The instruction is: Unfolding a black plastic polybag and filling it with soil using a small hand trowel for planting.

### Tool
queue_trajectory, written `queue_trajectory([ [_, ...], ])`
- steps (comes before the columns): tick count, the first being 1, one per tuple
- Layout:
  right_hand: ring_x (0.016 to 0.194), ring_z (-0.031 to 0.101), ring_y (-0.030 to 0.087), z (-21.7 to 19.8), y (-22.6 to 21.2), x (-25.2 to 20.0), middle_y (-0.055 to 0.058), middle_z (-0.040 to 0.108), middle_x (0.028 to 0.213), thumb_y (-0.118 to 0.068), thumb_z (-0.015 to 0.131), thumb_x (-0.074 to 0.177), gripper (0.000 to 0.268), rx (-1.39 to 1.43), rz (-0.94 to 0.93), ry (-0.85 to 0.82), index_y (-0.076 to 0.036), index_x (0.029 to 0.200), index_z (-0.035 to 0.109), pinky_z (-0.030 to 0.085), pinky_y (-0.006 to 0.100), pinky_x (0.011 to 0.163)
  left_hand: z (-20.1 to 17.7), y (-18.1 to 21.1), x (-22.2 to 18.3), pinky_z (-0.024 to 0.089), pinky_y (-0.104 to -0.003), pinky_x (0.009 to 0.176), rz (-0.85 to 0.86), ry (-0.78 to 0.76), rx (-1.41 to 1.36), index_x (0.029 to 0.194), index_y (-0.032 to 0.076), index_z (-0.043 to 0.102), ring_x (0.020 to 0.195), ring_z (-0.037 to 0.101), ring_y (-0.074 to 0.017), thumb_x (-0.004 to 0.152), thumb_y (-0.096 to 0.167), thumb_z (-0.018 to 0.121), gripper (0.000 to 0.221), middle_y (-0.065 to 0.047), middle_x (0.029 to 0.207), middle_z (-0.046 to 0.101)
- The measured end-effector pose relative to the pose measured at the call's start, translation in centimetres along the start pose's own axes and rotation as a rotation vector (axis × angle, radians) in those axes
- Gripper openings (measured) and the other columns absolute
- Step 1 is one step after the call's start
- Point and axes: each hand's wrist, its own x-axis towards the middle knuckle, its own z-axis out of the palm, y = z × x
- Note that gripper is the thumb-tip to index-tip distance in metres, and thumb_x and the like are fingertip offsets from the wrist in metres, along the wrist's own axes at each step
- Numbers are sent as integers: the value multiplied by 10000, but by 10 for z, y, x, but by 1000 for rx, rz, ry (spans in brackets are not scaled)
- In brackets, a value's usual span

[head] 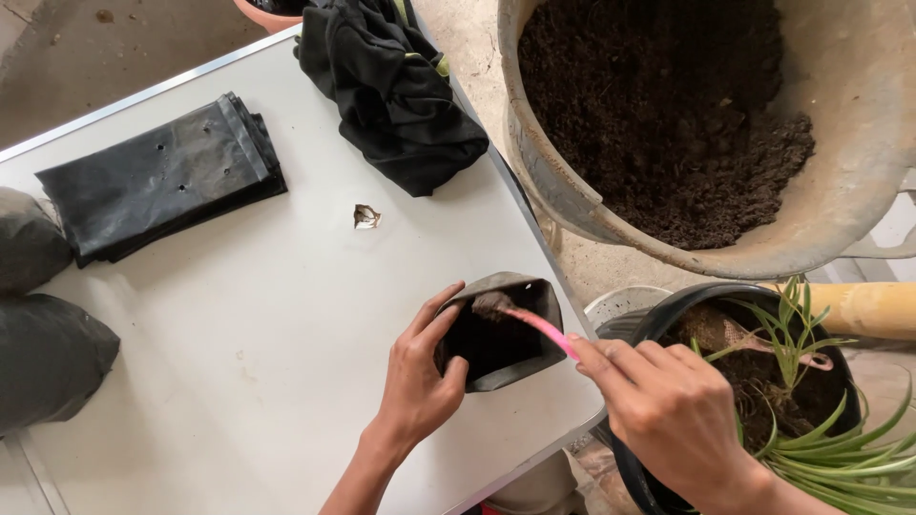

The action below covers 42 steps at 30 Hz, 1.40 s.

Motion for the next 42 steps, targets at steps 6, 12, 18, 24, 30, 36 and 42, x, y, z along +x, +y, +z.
queue_trajectory([
  [6,646,607,183,-3,-2,0,-39,700,928,-90,656,876,348,48,-32,-62,-169,1210,714,461,349,582,0,-3,0,317,-318,446,7,16,-22,1127,-6,659,439,276,-138,688,-20,488,471,-70,1460,620],
  [12,662,636,165,9,0,-5,-42,661,815,-233,673,924,344,106,89,-211,-177,1263,670,517,345,509,2,-3,-3,304,-314,431,-3,16,-32,1148,-12,650,431,240,-131,694,-20,484,483,-73,1476,609],
  [18,588,699,257,19,-3,1,-21,684,855,-386,490,1018,348,191,255,-485,-233,1305,614,568,442,474,1,-2,-6,290,-320,432,-5,17,-22,1122,-16,646,438,232,-139,686,-29,479,466,-67,1478,609],
  [24,636,730,336,27,-8,9,20,722,948,-438,392,1038,435,263,270,-527,-208,1330,617,571,513,506,3,-4,-7,309,-328,433,-5,18,-7,1163,-14,651,435,254,-146,683,-28,476,511,-76,1481,605],
  [30,642,731,349,28,3,15,23,750,953,-431,443,1036,387,274,265,-460,-206,1260,663,561,503,499,2,0,-5,433,-317,546,-32,8,-13,1231,5,650,789,489,-191,688,-24,462,576,-57,1485,605],
  [36,963,761,225,-15,48,13,-106,803,1108,-564,446,953,443,443,475,-581,-367,1238,722,562,463,750,4,-1,3,546,-345,1040,-65,11,-115,1303,-18,639,1322,615,-266,698,-27,422,643,-85,1488,601],
  [42,629,656,125,-39,98,-1,-1,870,946,-578,529,869,570,733,457,-232,-149,1114,814,481,310,533,11,3,22,530,-268,795,-152,24,-177,1299,0,664,1174,653,-195,680,-19,407,671,-62,1462,639],
])
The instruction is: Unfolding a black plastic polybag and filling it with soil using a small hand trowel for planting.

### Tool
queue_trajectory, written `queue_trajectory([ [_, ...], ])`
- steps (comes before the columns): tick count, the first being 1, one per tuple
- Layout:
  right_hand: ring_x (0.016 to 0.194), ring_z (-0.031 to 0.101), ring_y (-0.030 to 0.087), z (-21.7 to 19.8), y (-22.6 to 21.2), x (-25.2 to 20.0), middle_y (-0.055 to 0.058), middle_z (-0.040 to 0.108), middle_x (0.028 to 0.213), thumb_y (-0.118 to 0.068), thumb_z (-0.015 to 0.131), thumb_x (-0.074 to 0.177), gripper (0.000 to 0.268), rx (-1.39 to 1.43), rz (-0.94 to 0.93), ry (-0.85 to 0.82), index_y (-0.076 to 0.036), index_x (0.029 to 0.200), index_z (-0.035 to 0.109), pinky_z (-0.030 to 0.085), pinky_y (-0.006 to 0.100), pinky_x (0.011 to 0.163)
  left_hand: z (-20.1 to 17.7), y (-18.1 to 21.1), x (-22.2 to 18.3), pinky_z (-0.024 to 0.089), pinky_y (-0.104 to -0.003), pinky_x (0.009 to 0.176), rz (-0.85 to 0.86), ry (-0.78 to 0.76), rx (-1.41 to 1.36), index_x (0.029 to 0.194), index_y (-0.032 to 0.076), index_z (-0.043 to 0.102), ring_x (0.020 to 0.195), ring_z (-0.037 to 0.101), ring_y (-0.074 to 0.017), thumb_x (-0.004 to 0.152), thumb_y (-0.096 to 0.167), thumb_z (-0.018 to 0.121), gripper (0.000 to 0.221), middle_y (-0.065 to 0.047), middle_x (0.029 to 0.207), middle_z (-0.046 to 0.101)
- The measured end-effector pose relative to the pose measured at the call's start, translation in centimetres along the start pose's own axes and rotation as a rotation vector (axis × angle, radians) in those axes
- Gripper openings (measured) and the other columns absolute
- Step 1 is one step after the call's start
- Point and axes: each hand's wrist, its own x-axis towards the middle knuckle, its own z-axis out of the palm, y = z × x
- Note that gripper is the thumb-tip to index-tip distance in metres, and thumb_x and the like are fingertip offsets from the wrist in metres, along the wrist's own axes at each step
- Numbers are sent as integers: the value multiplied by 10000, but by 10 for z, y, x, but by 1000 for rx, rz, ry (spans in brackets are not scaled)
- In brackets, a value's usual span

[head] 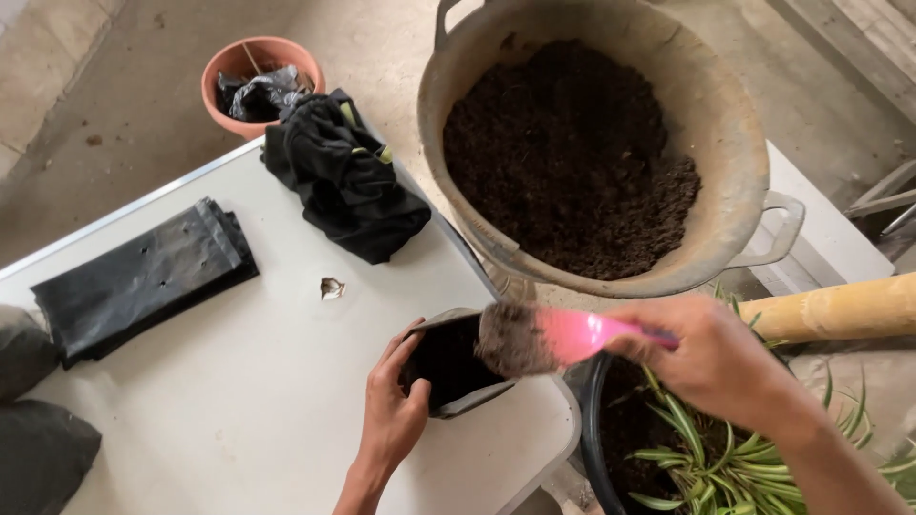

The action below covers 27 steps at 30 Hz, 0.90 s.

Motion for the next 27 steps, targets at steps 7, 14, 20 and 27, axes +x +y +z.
queue_trajectory([
  [7,471,497,149,-38,-15,63,34,665,612,-638,407,896,648,-123,198,165,-120,1118,727,390,316,474,7,-4,16,560,-245,953,-26,2,-17,1326,-6,654,1338,600,-186,694,-39,411,678,-53,1470,630],
  [14,874,731,296,7,23,168,76,769,900,-310,606,1049,260,-546,105,123,-99,1195,651,506,494,840,7,12,28,454,-235,535,-45,-6,6,1350,-3,636,823,656,-135,717,-37,412,673,-28,1468,627],
  [20,829,703,344,17,36,206,76,743,893,-230,544,1041,197,-735,20,236,-132,1073,712,482,531,778,6,12,33,416,-231,490,-48,1,1,1331,9,658,732,623,-116,700,-35,409,680,-30,1457,638],
  [27,897,712,373,8,26,201,139,754,982,-235,563,1052,217,-490,77,200,-126,1183,695,473,526,795,8,2,35,581,-251,909,50,-8,14,1310,-16,656,1311,627,-216,691,-34,412,665,-72,1467,632],
])
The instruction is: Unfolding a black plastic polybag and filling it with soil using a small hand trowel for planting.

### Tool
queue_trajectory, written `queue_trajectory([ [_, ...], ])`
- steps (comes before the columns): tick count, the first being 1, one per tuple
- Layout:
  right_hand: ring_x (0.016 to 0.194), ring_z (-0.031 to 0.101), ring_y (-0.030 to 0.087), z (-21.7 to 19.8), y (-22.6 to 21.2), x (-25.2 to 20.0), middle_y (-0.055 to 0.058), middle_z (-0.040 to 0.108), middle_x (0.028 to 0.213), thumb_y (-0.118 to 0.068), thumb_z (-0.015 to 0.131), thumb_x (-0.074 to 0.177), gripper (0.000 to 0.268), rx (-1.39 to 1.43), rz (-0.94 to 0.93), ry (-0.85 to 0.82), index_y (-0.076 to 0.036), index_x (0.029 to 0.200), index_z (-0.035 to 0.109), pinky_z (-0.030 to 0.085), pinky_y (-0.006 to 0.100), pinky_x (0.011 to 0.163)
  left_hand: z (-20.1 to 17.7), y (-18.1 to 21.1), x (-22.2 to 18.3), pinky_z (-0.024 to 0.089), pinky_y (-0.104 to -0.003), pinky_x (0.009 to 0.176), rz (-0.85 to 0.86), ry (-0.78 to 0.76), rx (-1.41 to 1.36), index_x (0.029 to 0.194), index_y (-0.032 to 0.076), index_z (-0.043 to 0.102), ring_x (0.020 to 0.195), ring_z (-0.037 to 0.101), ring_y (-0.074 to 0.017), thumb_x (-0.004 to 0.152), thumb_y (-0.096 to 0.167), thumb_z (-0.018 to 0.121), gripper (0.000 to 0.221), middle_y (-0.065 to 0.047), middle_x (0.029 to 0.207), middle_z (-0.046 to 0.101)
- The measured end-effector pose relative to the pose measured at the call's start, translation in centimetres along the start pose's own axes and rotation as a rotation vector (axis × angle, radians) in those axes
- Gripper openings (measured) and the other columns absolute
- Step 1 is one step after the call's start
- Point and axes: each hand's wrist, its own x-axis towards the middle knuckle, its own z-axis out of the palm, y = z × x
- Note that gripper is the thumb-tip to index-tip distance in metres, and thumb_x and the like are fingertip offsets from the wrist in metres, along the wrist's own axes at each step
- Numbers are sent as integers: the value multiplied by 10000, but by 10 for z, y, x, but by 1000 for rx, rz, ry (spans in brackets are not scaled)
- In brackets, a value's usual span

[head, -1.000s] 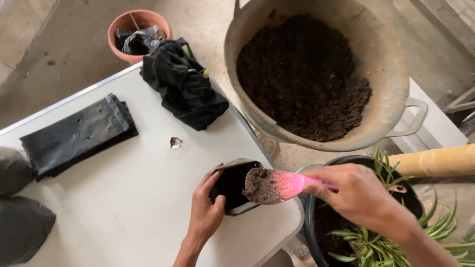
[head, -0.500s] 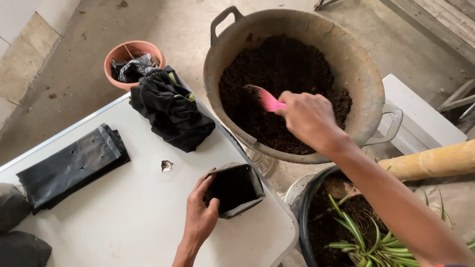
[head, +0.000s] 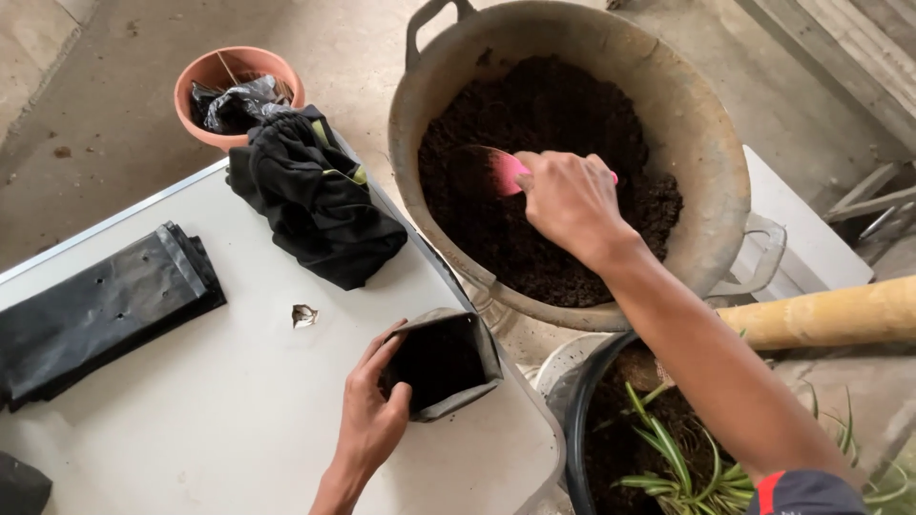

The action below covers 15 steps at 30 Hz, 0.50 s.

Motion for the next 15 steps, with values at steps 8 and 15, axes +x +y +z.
queue_trajectory([
  [8,719,716,284,4,10,2,73,735,844,-113,664,1002,147,-114,-4,160,-148,1137,712,559,465,646,-6,-1,3,538,-282,1051,15,-8,3,1313,-7,660,1355,604,-235,672,-40,416,687,-74,1465,637],
  [15,922,732,409,-13,-2,-4,168,768,1028,-291,540,1030,275,38,110,-150,-191,1190,739,545,531,787,-7,0,0,550,-276,1012,10,-15,-11,1299,-20,661,1321,630,-223,685,-38,417,661,-65,1465,640],
])
